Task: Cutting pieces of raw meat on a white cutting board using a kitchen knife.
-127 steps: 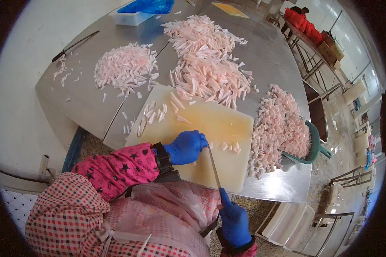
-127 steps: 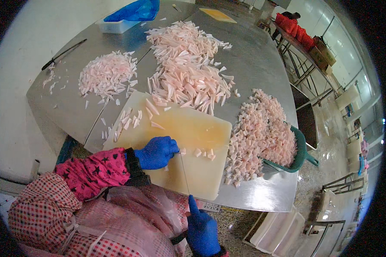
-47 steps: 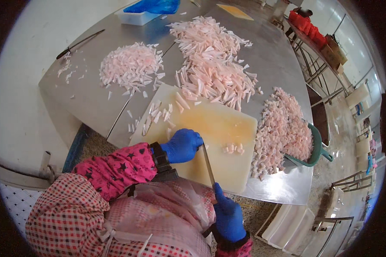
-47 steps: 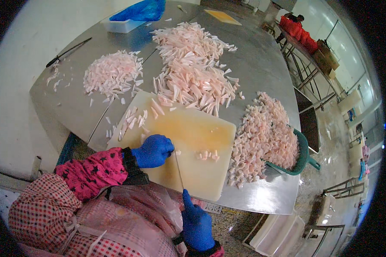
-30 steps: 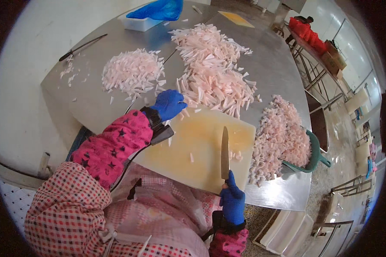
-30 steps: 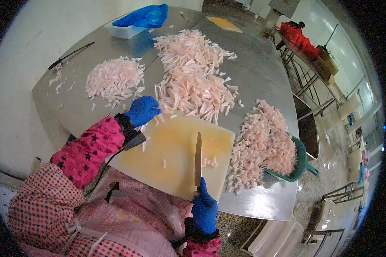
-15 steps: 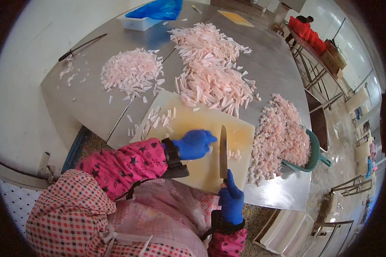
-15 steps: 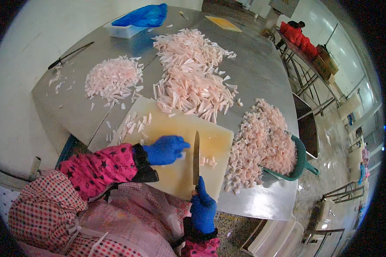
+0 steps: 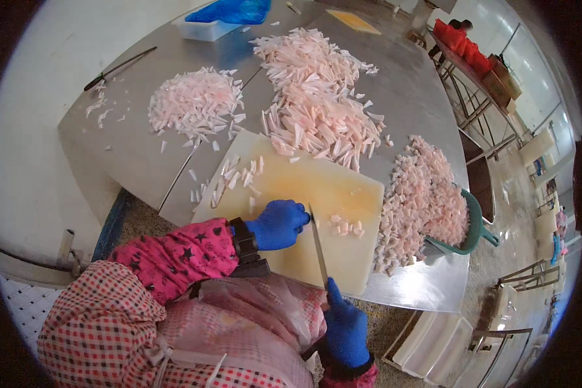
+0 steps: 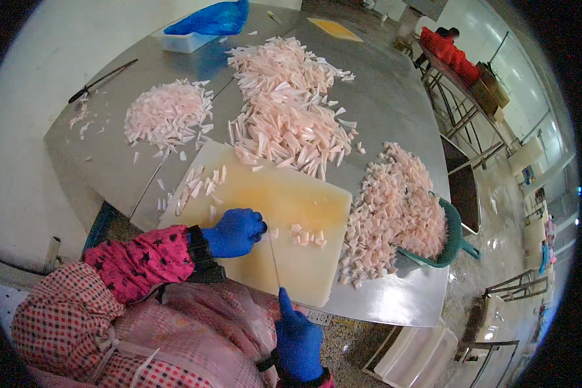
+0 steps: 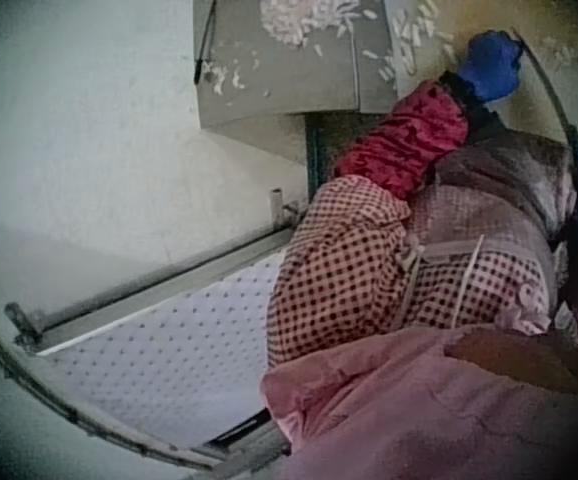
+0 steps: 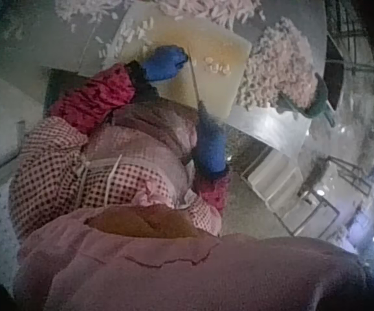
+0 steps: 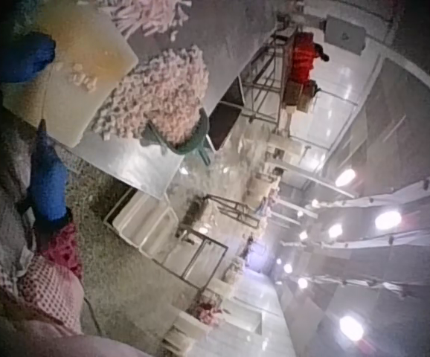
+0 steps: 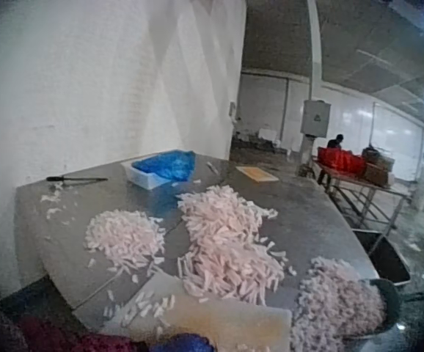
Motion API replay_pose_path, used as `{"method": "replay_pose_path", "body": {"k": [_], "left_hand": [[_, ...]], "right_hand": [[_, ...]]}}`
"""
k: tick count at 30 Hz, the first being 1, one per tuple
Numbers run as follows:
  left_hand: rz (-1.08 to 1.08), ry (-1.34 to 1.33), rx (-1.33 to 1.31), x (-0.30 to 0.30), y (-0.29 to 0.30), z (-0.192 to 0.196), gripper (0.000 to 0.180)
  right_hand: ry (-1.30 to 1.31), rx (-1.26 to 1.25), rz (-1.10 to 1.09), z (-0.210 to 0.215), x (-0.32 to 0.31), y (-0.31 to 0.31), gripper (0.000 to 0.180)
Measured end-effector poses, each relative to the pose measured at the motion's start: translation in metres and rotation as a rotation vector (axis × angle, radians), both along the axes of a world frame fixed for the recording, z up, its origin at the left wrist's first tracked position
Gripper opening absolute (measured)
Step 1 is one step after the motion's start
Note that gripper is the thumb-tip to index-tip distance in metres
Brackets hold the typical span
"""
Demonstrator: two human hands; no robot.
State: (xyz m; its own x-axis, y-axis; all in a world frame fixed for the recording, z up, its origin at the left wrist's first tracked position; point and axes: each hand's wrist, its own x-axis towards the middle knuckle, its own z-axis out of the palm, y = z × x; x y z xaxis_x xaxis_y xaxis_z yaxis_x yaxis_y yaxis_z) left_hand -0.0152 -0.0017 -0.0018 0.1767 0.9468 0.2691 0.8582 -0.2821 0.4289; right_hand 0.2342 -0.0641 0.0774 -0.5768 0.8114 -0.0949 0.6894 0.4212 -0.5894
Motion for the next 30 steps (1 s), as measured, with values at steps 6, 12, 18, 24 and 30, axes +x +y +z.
{"method": "replay_pose_path", "body": {"k": [6, 12, 18, 24, 30], "left_hand": [[-0.030, -0.062, 0.031, 0.001, -0.002, -0.001, 0.006], [-0.061, -0.056, 0.095, 0.003, -0.001, -0.006, 0.007], [-0.117, -0.130, 0.102, -0.002, -0.001, -0.007, 0.012], [-0.148, -0.052, 0.153, -0.004, -0.002, -0.006, 0.008], [-0.097, -0.032, 0.131, -0.004, -0.004, -0.006, 0.005]], "right_hand": [[-0.100, -0.036, 0.017, 0.026, -0.004, -0.011, 0.052], [-0.037, 0.099, 0.177, -0.018, -0.002, 0.006, 0.060], [0.021, 0.159, 0.165, -0.034, -0.040, 0.039, 0.050], [0.095, 0.008, 0.107, -0.050, -0.033, 0.048, 0.049], [0.338, 0.006, 0.022, -0.064, -0.006, 0.033, 0.047]]}}
